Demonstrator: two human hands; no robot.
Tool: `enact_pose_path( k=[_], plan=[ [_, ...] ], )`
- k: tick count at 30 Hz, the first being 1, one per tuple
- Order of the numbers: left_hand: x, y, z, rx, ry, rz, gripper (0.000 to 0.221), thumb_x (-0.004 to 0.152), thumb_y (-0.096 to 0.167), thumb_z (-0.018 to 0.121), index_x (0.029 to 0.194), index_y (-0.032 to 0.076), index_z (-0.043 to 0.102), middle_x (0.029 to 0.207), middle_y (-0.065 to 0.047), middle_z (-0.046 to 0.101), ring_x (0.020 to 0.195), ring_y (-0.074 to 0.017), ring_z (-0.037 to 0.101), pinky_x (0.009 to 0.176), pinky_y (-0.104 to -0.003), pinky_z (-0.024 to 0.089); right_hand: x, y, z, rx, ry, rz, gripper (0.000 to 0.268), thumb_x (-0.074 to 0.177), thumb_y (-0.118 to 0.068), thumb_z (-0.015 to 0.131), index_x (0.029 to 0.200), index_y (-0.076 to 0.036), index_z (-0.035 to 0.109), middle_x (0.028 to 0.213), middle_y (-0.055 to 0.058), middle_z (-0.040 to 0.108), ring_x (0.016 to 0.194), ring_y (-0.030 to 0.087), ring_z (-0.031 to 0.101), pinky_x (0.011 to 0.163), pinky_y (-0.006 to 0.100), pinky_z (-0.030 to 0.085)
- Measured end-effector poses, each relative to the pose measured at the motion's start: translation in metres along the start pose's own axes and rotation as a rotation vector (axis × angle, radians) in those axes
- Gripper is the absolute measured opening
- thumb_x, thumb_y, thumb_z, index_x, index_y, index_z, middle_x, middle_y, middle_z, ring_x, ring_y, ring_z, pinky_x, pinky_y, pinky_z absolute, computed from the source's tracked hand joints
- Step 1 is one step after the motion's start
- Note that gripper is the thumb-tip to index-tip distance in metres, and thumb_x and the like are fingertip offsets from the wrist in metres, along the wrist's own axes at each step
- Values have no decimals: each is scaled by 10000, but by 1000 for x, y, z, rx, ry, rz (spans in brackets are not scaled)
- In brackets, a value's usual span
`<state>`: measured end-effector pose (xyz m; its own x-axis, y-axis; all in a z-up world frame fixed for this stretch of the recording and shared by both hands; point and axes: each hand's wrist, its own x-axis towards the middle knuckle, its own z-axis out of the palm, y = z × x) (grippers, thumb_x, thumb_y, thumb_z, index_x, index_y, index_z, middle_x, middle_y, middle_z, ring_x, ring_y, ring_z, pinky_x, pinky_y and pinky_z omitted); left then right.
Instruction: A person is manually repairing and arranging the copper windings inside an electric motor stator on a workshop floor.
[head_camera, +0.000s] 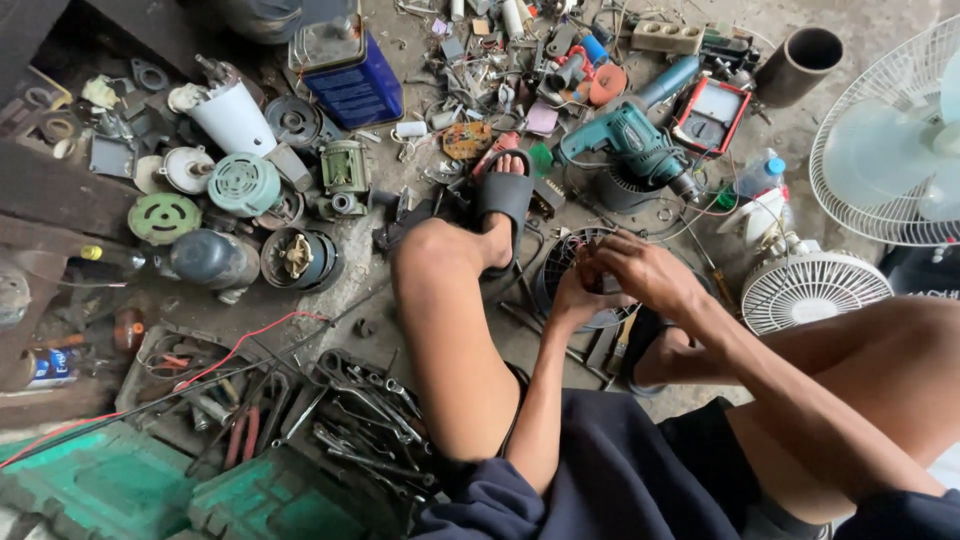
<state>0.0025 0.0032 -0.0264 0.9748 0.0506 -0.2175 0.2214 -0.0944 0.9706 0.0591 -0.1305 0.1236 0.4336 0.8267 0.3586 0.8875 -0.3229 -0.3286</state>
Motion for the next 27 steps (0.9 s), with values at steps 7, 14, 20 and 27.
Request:
enact_pose_path(
  k=[7,14,20,27],
  plan=[
    [1,-21,11,-191,61,-19,443,587,258,964,627,100,552,572,-49,573,613,-207,638,664,-345,498,-23,20,18,-36,-68,85,105,976,-81,561,1033,-70,648,993,120,627,995,376,665,714,442,594],
    [5,-21,8,-214,63,-58,347,642,219,930,615,108,602,552,-64,583,608,-149,646,640,-297,491,-17,5,-3,-108,-57,140,84,994,-201,626,981,-118,635,970,74,628,939,307,663,666,433,593],
    [-33,103,0,-258,90,-98,391,537,294,964,647,74,659,640,-78,682,659,-160,684,710,-289,525,-36,31,6,-110,-165,272,34,956,-201,632,956,-174,652,942,45,632,980,321,679,694,466,599],
    [-6,24,3,-232,119,-113,398,535,322,1008,727,87,750,651,-63,707,682,-151,708,713,-291,549,-22,23,16,-76,-144,212,61,923,-104,645,972,-103,681,1016,91,667,1054,371,679,758,455,609]
  ],
)
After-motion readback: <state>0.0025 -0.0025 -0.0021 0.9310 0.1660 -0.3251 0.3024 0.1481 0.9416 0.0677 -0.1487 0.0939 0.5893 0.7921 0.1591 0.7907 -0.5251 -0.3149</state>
